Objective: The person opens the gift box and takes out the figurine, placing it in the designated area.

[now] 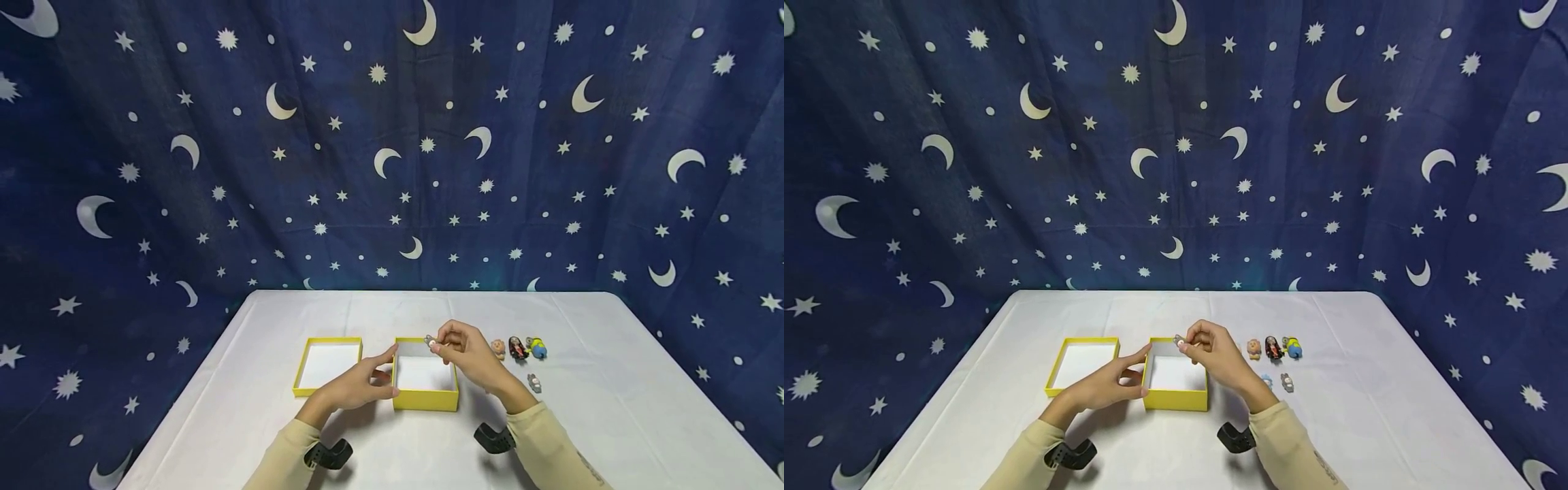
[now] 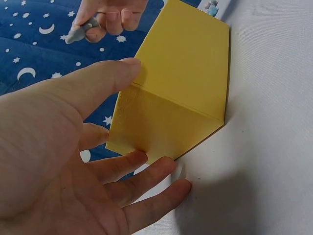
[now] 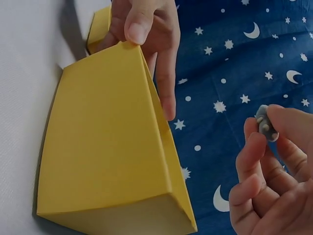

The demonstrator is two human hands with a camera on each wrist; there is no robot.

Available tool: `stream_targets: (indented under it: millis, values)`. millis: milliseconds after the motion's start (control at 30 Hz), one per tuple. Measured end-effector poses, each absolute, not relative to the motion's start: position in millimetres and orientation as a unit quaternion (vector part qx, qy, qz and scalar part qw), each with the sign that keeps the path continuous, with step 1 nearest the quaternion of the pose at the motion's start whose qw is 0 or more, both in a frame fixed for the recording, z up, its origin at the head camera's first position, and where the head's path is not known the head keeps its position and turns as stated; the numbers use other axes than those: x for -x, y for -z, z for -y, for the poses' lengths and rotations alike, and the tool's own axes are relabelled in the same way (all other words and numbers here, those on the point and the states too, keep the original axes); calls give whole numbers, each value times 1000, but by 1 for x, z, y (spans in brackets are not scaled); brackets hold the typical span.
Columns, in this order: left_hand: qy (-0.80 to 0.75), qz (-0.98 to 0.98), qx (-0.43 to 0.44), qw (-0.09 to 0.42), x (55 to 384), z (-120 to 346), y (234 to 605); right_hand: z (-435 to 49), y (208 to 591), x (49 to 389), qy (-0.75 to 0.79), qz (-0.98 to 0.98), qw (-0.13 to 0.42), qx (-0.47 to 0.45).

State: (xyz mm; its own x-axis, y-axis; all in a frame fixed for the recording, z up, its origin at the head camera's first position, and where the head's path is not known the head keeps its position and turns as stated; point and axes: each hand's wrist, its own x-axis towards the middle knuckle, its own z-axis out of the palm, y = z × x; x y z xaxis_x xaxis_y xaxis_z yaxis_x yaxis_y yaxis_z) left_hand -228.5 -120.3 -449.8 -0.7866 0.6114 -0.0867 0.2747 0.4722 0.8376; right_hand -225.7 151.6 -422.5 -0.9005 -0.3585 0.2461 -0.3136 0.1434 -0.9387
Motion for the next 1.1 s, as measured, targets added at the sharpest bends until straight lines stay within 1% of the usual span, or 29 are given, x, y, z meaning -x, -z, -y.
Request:
stream_targets:
  millis: [567, 633, 833, 1100]
  values:
    - [-443, -833, -268, 195, 229, 118, 449, -157, 414, 219, 576, -768, -40, 277]
    - [-443, -833, -268, 195, 229, 118, 449, -158, 414, 219, 576, -767, -38, 279]
    - [-443, -835, -264, 193, 229, 120, 450, -162, 411, 219, 577, -768, -7, 278]
    - [-444, -833, -268, 190, 229, 122, 451, -167, 406, 220, 565, -781, -16, 266]
